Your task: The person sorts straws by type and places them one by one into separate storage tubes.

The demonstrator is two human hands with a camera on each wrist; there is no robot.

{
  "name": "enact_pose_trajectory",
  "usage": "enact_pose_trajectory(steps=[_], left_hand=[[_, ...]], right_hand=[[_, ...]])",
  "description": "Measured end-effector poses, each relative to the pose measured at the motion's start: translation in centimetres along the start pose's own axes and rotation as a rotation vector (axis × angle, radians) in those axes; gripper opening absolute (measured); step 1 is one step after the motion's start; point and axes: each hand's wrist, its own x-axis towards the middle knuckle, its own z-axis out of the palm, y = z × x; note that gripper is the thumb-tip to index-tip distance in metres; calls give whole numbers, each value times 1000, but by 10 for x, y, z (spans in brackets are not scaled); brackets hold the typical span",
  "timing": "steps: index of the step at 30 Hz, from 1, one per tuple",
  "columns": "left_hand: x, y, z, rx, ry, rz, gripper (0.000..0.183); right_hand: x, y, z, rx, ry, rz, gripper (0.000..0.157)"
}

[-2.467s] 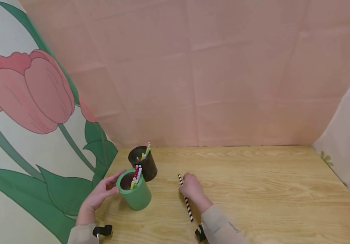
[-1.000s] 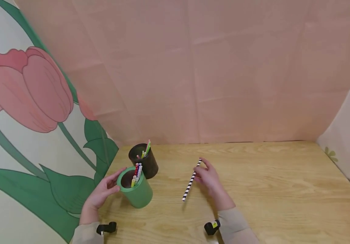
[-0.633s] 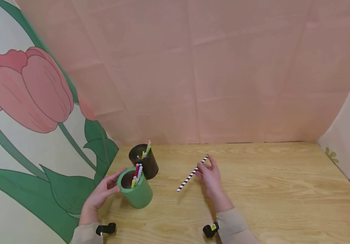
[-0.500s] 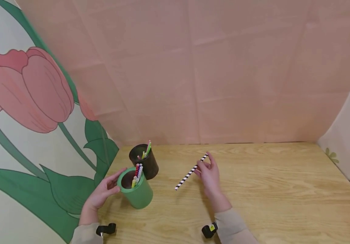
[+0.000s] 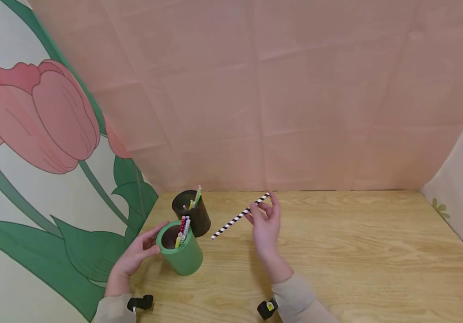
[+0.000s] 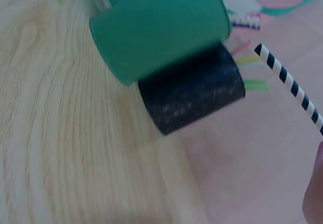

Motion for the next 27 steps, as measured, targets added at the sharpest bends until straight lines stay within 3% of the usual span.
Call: enact_pose_trajectory(steps=[14, 27], left_hand=[[1, 1, 1, 10, 9, -19, 68], [0, 0, 1, 15, 1, 6, 67]], right_hand=[[-26, -12, 55, 146, -170, -269, 65], [-36, -12, 80, 126, -251, -387, 59]])
